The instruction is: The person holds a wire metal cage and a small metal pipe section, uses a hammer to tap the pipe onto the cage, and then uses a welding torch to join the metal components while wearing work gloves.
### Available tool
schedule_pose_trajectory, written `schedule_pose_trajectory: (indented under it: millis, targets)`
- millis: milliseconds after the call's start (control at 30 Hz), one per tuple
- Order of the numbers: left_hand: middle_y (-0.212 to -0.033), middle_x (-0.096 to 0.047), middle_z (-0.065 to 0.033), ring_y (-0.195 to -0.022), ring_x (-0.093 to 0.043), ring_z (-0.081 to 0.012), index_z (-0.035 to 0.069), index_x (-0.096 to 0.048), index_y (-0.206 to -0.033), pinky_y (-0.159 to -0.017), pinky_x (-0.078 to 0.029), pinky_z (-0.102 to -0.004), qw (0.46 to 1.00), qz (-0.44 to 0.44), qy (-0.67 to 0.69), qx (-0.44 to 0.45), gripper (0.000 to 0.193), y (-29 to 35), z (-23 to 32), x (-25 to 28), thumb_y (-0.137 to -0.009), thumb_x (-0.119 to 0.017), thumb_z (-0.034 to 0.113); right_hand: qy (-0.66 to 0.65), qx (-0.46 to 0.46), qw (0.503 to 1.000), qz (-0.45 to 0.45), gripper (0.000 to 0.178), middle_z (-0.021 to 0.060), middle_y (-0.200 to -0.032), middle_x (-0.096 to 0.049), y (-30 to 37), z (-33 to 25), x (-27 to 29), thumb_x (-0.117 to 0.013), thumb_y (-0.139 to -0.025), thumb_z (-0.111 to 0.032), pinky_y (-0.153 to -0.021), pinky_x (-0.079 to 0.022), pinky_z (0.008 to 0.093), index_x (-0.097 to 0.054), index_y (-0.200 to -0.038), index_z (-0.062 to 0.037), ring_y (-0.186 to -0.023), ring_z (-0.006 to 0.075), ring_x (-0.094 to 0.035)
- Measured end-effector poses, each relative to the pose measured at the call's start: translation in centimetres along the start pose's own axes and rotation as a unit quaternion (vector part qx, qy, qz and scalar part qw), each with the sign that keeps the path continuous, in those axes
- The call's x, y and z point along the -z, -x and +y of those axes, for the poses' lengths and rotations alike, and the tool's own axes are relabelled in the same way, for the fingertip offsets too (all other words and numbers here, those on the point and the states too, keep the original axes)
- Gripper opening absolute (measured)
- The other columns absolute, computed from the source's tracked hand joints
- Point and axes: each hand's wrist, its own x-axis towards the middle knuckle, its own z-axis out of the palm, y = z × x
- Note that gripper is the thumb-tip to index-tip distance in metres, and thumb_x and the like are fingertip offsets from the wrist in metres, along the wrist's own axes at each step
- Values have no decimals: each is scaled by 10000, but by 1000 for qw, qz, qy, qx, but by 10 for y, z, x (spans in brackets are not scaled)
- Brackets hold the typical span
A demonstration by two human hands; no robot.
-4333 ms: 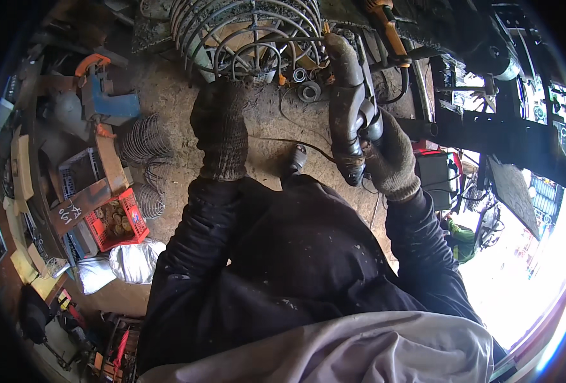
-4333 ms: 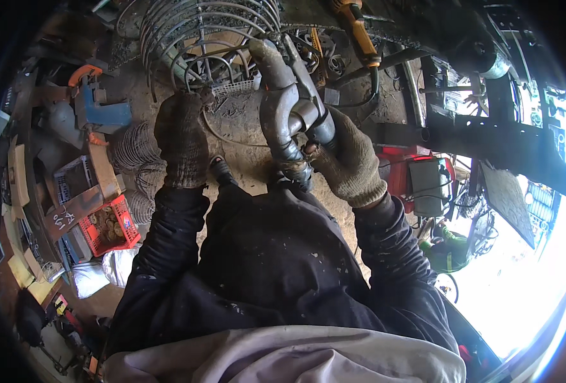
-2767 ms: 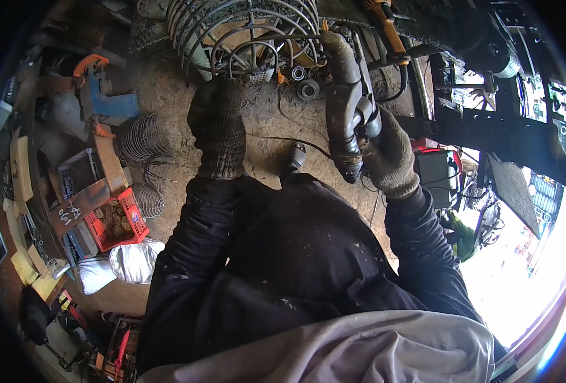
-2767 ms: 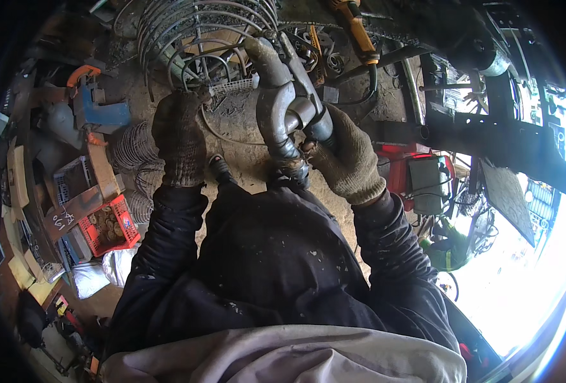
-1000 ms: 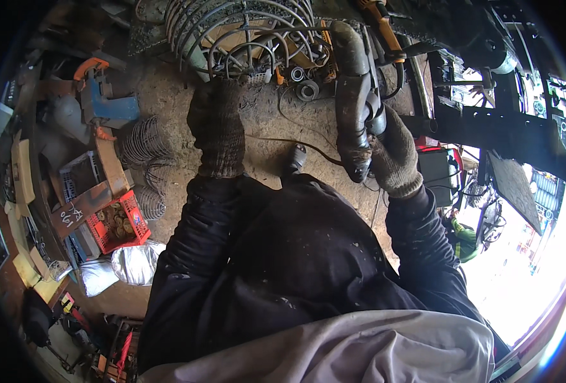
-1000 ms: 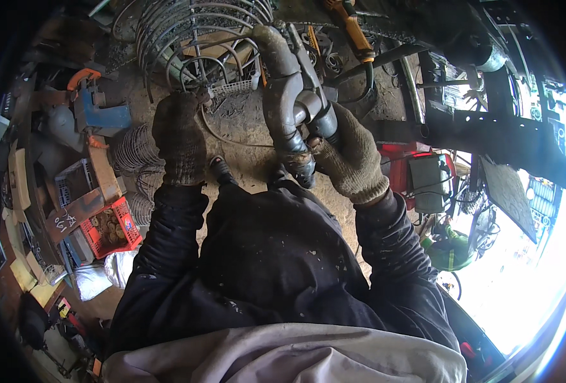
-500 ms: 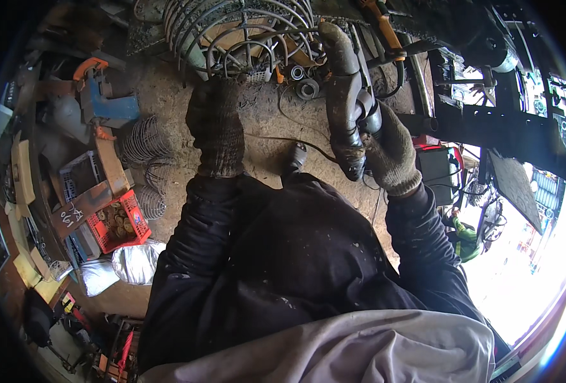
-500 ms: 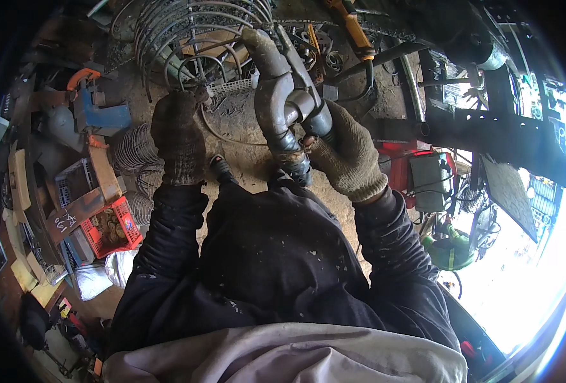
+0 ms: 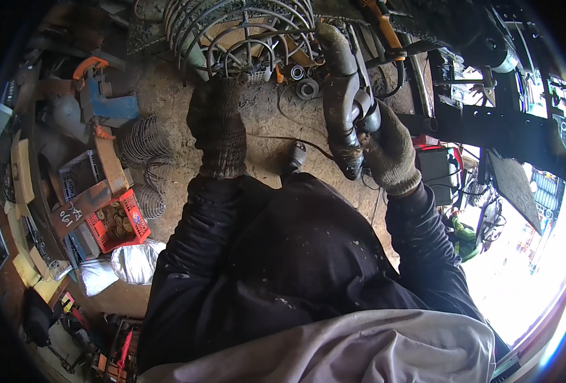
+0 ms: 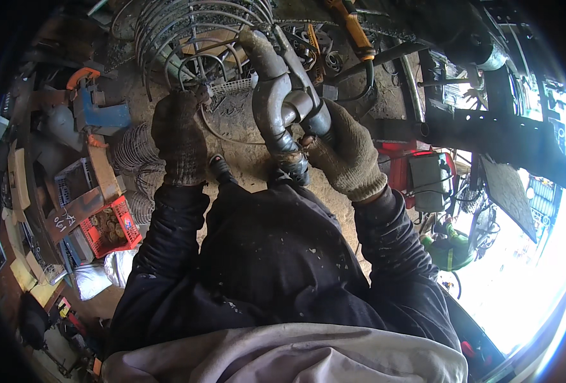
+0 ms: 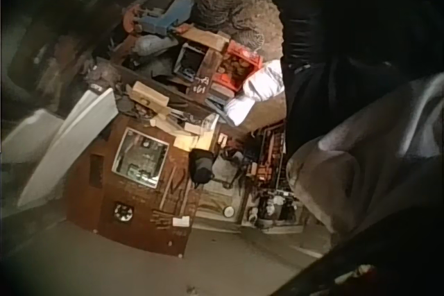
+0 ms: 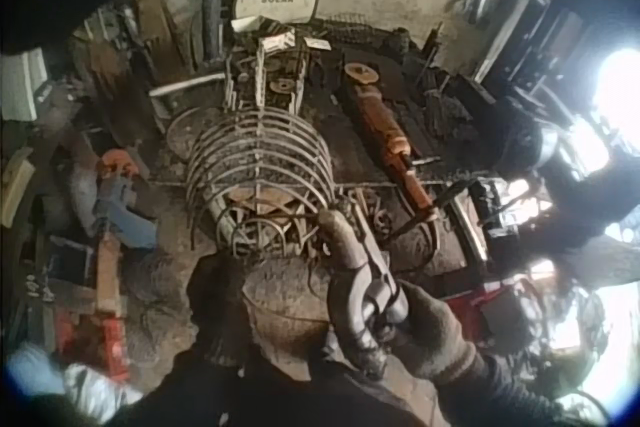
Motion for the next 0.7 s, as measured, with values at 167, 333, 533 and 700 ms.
schedule_pose_trajectory:
  millis: [167,333,533,700]
  targets:
    - [-972,-678,-92,-903,-633,-189,-5,-648,-1021,-851,-492,-351,999,-2,35,3,234,2,-1,-1,-941,-632,214,-32,-8,999,3,663,170,-1171,-655,1,5,-2,-724,-901,-337,-926,-504,376,-469,-1390,31,-1089,223,-634]
    - [-972,-677,-90,-915,-634,-190,-9,-644,-1031,-861,-496,-349,998,16,62,8,240,3,-3,-3,-941,-637,215,8,21,1000,3,657,175,-1183,-653,-3,6,-1,-727,-895,-322,-924,-504,379,-473,-1387,32,-1092,231,-639]
    - [-987,-667,-82,-922,-628,-181,-3,-647,-1031,-864,-495,-339,996,22,88,22,215,2,-9,-2,-938,-647,191,43,18,999,-1,635,182,-1151,-665,-5,2,0,-733,-877,-284,-922,-505,377,-486,-1370,30,-1084,237,-648]
    - [-987,-663,-79,-927,-628,-179,-1,-652,-1032,-855,-497,-339,997,14,77,0,210,4,-5,-1,-940,-646,187,47,19,999,8,628,180,-1138,-670,-3,1,-2,-735,-873,-277,-920,-508,380,-491,-1364,29,-1076,238,-653]
